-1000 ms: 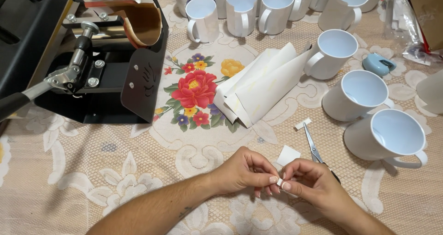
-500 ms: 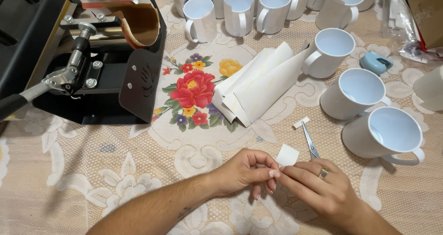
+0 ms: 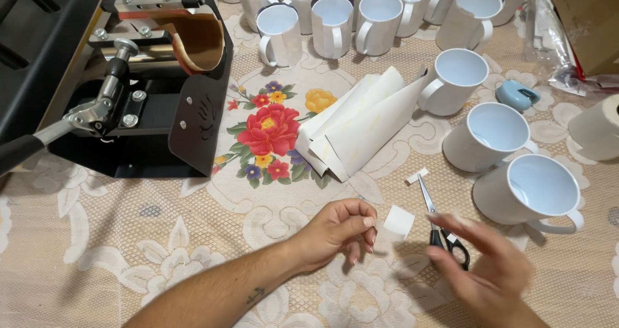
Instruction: Applying printed designs to ceramic mugs using heat-resistant tape in preparation for heat pressing.
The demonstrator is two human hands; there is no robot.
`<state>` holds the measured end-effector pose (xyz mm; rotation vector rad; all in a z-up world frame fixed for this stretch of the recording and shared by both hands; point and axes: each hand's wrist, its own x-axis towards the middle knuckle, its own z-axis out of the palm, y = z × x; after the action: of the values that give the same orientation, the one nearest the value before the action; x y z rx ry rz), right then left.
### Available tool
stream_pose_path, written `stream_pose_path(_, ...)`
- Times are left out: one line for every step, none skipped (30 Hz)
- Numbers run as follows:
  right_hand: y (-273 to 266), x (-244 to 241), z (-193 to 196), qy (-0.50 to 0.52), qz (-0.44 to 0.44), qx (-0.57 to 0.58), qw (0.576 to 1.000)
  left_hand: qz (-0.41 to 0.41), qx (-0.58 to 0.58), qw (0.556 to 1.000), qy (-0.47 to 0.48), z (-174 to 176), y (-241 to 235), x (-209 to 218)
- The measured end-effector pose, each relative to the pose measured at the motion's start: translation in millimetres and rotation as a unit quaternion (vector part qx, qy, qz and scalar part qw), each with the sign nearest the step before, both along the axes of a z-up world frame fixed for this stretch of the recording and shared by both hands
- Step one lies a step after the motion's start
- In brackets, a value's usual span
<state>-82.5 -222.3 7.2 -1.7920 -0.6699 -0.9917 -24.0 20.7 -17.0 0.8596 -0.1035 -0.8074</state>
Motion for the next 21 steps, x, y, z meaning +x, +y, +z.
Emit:
stream_pose_path(5,0,3,0.115,0.030,-0.025,0.993,-0.005,0.005,1.000,-0.019,-1,-1,-1)
stream_pose_path(11,-1,7,0.230,0.057,-0.047,0.970,-0.011,0.010,0.999,-0.037,-1,-2,-2)
stream_pose_path(15,-4,4,0.230,0.055,-0.046,0.970,-0.014,0.010,0.999,-0.036,1,-2,-5)
stream_pose_path(19,-5,1,0.261,0.055,-0.034,0.963,-0.013,0.008,0.999,-0.038,3,-2,-5)
stream_pose_path(22,-6,-1,0.291,0.056,-0.021,0.955,-0.013,0.006,0.999,-0.040,5,-2,-6)
stream_pose_path(24,-6,0,0.291,0.050,-0.020,0.955,-0.019,0.006,0.999,-0.040,4,-2,-6)
stream_pose_path(25,-6,1,0.296,0.050,-0.014,0.954,-0.009,0.029,0.998,-0.052,2,-3,-6)
stream_pose_path(25,-6,2,0.301,0.049,-0.009,0.952,-0.001,0.051,0.997,-0.064,-1,-5,-6)
stream_pose_path(24,-6,4,0.303,0.041,-0.008,0.952,-0.009,0.049,0.997,-0.063,1,-6,-7)
stream_pose_path(23,-5,6,0.271,0.027,-0.024,0.962,0.007,0.062,0.996,-0.058,3,-7,-7)
stream_pose_path(23,-4,8,0.240,0.012,-0.041,0.970,0.022,0.074,0.996,-0.052,5,-8,-7)
stream_pose_path(10,-1,14,0.241,0.008,-0.041,0.970,0.018,0.073,0.996,-0.053,4,-9,-7)
stream_pose_path(-2,1,20,0.215,-0.068,-0.048,0.973,0.033,0.086,0.994,-0.063,2,-9,-6)
stream_pose_path(-13,5,26,0.189,-0.141,-0.055,0.970,0.051,0.100,0.991,-0.074,1,-9,-6)
stream_pose_path(-38,12,36,0.189,-0.144,-0.055,0.970,0.049,0.099,0.991,-0.074,3,-9,-6)
stream_pose_path(-63,20,47,0.169,-0.201,-0.070,0.962,0.047,0.106,0.990,-0.082,5,-9,-6)
stream_pose_path(-87,29,58,0.147,-0.258,-0.085,0.951,0.045,0.113,0.989,-0.090,8,-8,-5)
stream_pose_path(-119,48,59,0.150,-0.258,-0.085,0.951,0.044,0.114,0.989,-0.088,7,-8,-6)
stream_pose_path(-150,67,59,0.197,-0.250,-0.075,0.945,0.039,0.120,0.988,-0.088,7,-8,-7)
stream_pose_path(-183,84,61,0.242,-0.245,-0.066,0.936,0.030,0.125,0.988,-0.091,7,-9,-5)
stream_pose_path(-216,102,45,0.243,-0.249,-0.066,0.935,0.026,0.124,0.988,-0.091,8,-9,-7)
